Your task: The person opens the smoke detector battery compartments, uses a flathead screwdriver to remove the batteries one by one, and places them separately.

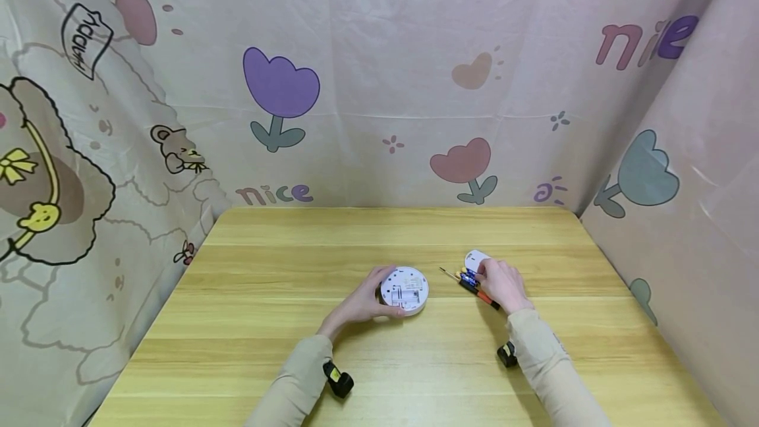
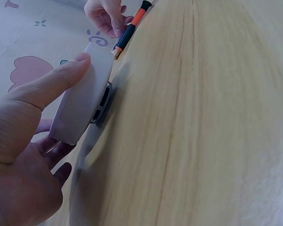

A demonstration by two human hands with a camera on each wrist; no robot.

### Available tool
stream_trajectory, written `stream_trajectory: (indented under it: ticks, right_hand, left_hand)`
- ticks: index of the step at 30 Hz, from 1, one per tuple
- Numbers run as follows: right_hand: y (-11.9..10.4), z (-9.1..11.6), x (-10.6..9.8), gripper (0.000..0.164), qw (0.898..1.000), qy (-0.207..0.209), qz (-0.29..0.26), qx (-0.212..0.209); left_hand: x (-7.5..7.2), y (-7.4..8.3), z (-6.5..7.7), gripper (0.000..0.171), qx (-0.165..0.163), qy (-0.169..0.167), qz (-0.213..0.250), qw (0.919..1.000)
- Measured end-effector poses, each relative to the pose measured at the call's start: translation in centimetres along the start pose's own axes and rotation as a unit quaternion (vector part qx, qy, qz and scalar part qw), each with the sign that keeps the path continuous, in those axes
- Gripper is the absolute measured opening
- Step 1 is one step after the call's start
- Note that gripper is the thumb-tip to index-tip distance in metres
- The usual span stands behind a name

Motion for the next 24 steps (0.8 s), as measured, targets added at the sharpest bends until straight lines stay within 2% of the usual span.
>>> stream_trajectory:
  ticks: [13,18,24]
  right_hand:
    - [0.2,0.2,-0.1,0.01,1.0,0.014,-0.001,-0.001]
    - [-0.2,0.4,0.0,0.014,0.997,0.068,-0.013,-0.025]
    - [-1.2,0.7,0.5,0.013,0.983,0.137,-0.075,-0.097]
  left_hand:
    - [0.0,-0.1,0.1,0.105,0.0,-0.001,0.0,1.0]
    - [0.1,-0.1,0.1,0.105,0.002,-0.001,0.004,1.0]
    - [0.1,-0.1,0.1,0.106,0.001,0.001,0.004,1.0]
Point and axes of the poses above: each hand's wrist, its own z-axis away from the middle knuckle, its own x-axis out of the palm, y = z × x, the point moved 1 cm from there along -z, towards the middle knuckle, and after that the axes turned 8 degrees about -x, right-handed, at the moved point
